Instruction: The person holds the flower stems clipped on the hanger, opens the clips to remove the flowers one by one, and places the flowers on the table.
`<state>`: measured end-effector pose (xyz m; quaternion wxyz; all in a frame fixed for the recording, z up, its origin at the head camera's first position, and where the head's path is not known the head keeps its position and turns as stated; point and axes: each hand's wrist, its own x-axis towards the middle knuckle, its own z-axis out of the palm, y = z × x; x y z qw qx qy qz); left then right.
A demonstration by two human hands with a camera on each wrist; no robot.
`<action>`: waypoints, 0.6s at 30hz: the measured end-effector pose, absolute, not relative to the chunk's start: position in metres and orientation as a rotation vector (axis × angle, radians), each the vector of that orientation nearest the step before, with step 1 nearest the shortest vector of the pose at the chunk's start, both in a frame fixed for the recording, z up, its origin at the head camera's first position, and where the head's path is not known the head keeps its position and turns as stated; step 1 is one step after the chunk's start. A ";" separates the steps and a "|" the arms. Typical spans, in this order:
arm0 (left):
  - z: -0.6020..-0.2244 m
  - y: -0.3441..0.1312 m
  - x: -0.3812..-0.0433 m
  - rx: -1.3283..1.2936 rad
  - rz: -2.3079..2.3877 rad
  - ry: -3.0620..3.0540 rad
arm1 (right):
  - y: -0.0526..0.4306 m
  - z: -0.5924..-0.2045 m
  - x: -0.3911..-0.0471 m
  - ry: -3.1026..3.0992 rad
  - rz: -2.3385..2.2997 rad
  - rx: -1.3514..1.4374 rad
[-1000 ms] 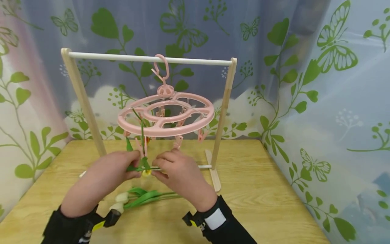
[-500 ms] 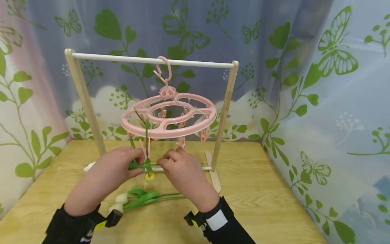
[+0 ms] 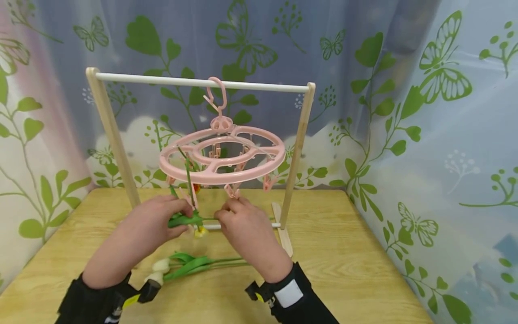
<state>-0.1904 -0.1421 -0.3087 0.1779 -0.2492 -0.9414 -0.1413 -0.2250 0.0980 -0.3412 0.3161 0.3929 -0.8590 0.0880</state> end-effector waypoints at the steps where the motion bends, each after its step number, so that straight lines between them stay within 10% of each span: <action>1: -0.309 -0.143 -0.191 -0.706 -0.400 -2.668 | 0.098 -0.341 -0.225 -2.266 0.227 1.026; 18: -0.310 -0.147 -0.196 -0.718 -0.410 -2.742 | 0.100 -0.345 -0.225 -2.465 0.152 0.870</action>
